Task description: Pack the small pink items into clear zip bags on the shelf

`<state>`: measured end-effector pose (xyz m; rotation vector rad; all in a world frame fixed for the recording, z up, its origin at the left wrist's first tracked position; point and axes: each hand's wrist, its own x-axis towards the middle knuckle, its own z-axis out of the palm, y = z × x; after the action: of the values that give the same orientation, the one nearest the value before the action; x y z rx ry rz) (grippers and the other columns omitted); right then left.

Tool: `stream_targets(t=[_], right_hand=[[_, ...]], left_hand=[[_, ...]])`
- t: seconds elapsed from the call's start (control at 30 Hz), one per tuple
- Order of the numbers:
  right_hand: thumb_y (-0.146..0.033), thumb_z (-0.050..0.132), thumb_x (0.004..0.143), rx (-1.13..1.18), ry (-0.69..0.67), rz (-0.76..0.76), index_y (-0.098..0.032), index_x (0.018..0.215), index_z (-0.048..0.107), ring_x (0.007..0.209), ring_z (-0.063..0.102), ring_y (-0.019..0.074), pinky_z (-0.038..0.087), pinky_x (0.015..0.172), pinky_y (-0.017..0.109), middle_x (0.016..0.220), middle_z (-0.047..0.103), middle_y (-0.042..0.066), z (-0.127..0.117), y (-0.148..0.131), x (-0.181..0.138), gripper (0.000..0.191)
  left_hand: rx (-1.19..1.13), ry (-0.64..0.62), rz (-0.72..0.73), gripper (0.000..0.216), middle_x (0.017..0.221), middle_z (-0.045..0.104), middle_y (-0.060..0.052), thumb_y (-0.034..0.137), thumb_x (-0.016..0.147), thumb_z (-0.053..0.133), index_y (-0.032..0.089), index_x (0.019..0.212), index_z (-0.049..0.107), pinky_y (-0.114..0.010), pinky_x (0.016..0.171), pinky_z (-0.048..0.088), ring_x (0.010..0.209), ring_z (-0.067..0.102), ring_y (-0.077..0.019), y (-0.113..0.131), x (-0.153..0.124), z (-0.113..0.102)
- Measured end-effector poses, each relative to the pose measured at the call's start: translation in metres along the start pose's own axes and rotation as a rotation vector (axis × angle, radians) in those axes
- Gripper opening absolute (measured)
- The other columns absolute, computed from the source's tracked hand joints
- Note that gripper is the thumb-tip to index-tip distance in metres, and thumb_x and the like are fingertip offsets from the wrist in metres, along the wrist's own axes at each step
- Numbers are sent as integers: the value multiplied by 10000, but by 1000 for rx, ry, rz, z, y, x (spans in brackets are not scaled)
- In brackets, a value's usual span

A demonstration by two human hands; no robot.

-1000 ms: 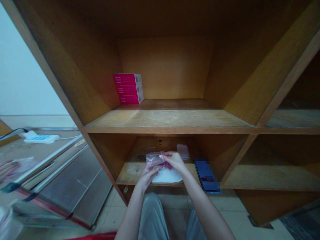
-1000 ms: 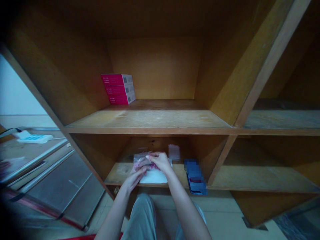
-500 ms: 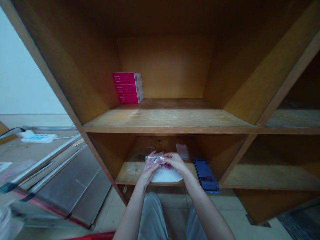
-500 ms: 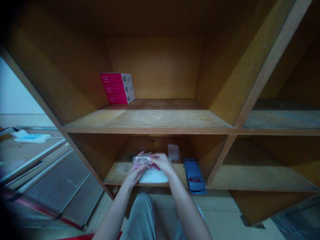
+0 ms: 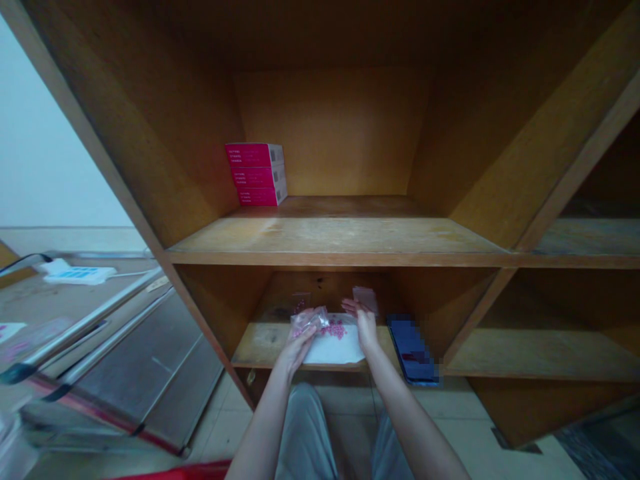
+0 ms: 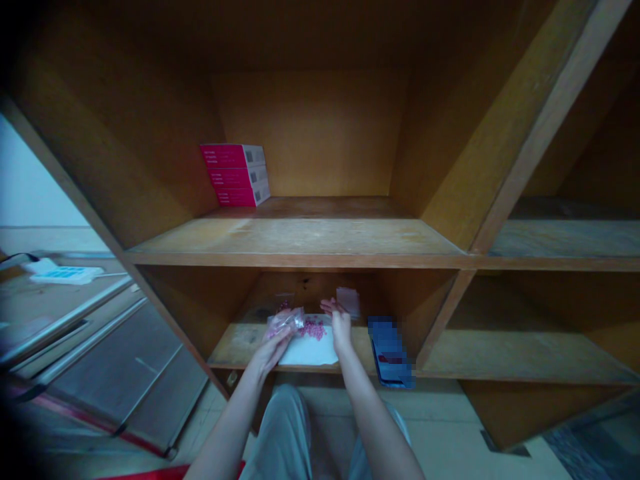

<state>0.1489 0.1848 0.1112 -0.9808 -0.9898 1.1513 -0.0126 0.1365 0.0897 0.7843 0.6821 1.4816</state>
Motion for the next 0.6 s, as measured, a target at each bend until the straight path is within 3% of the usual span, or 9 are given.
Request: stream_targets(t=[0.23, 0.6], right_hand=[[-361, 241, 779, -92, 52, -21, -96, 989, 601, 973, 573, 201, 421, 854, 335, 1056, 613, 138, 1, 42, -2, 495], [-301, 164, 819, -168, 35, 29, -67, 1063, 561, 979, 576, 181, 431, 845, 314, 1075, 600, 157, 10, 52, 3, 522]], left_hand=[[-10, 3, -63, 470, 1185, 535, -65, 141, 625, 679, 214, 1057, 511, -358, 946, 377, 1047, 531, -197, -8, 1, -6], [14, -40, -101, 486, 1133, 561, -95, 141, 600, 702, 176, 1050, 523, -376, 948, 367, 1003, 557, -203, -12, 9, -7]])
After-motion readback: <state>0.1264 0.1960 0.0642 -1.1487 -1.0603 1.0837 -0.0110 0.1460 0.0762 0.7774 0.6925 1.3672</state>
